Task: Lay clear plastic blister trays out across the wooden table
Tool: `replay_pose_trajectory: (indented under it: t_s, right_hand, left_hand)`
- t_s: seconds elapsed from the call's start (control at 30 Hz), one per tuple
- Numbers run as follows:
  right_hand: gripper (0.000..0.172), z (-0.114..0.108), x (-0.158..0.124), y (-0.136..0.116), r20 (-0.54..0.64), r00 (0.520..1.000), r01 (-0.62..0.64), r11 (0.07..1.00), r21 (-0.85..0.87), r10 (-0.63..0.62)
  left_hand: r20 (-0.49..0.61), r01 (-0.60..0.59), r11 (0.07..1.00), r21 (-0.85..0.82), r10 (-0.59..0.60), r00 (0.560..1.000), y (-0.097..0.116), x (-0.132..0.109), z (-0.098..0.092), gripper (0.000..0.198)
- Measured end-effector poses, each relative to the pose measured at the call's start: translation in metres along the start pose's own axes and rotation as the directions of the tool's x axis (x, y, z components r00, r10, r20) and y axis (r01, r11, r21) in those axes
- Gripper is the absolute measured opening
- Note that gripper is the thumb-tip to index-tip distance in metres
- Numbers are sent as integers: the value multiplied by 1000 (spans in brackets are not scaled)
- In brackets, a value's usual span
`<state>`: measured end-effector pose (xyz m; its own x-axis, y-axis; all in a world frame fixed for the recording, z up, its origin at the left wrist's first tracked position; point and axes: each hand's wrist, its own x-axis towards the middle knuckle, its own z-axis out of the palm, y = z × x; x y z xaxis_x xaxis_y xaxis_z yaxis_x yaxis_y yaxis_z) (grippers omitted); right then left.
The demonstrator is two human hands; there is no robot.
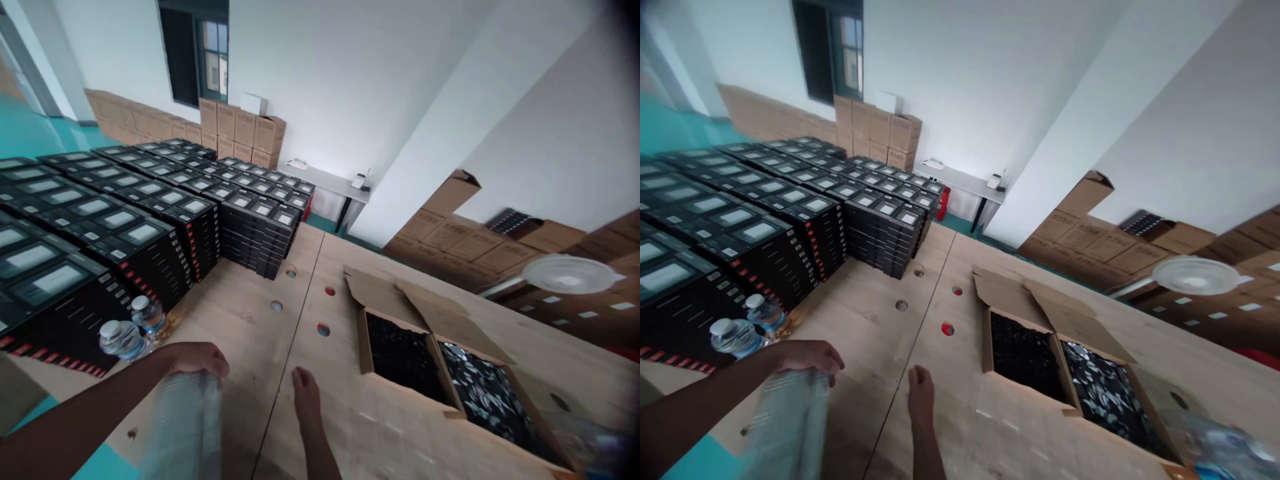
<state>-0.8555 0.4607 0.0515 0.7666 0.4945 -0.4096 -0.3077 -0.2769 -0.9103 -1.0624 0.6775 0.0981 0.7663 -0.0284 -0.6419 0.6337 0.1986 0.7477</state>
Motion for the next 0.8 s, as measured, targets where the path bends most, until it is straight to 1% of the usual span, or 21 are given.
replay_pose_trajectory:
  t_s: [0.07,0.1,0.13,0.17,0.2,0.27,0.33,0.4,0.47,0.5,0.57,0.67,0.7,0.73,0.77,0.8]
  right_hand:
    - [24,20,-32,-1,136,991,20,998,-66,-11]
    - [23,33,-50,-1,267,964,47,993,-106,-17]
    - [22,44,-67,-1,374,927,47,993,-111,-2]
    - [19,55,-81,-1,417,909,24,996,-85,13]
    - [16,64,-93,-3,444,895,-3,998,-66,32]
    - [13,73,-108,-8,428,901,-78,997,-8,74]
    - [18,75,-112,-12,413,902,-170,983,69,127]
    - [26,73,-111,-14,403,898,-262,950,168,176]
    - [33,70,-107,-12,381,904,-304,919,252,194]
    - [36,67,-105,-10,357,915,-298,911,286,187]
    - [39,56,-96,-4,282,947,-249,904,348,153]
    - [35,25,-67,7,112,986,-157,899,408,122]
    - [34,12,-53,11,57,990,-138,908,395,126]
    - [35,-2,-37,14,11,991,-131,929,345,135]
    - [36,-17,-22,15,-35,990,-125,960,249,138]
    - [38,-30,-7,16,-87,988,-118,986,114,128]
  left_hand:
    - [1,-2,1000,0,2,1000,2,8,2,45]
    - [8,-8,1000,2,8,1000,3,13,4,44]
    - [19,-18,1000,4,18,1000,4,18,6,42]
    - [31,-28,1000,6,27,999,5,22,8,41]
    - [41,-35,999,9,34,999,7,26,9,39]
    - [45,-36,999,24,34,998,10,30,10,38]
    - [31,-26,999,46,25,999,14,31,10,40]
    - [18,-30,998,58,29,999,18,30,9,43]
    - [13,-37,998,54,37,999,18,27,8,46]
    - [9,-33,998,44,33,999,17,25,7,47]
    - [4,-13,1000,7,13,1000,12,21,5,48]
    - [7,6,998,-60,-6,1000,0,14,1,47]
    - [4,6,997,-75,-5,1000,-3,12,-1,46]
    - [-3,6,996,-87,-6,1000,-7,9,-2,46]
    - [-11,5,995,-96,-6,1000,-9,7,-3,46]
    - [-22,3,995,-102,-6,1000,-11,6,-4,46]
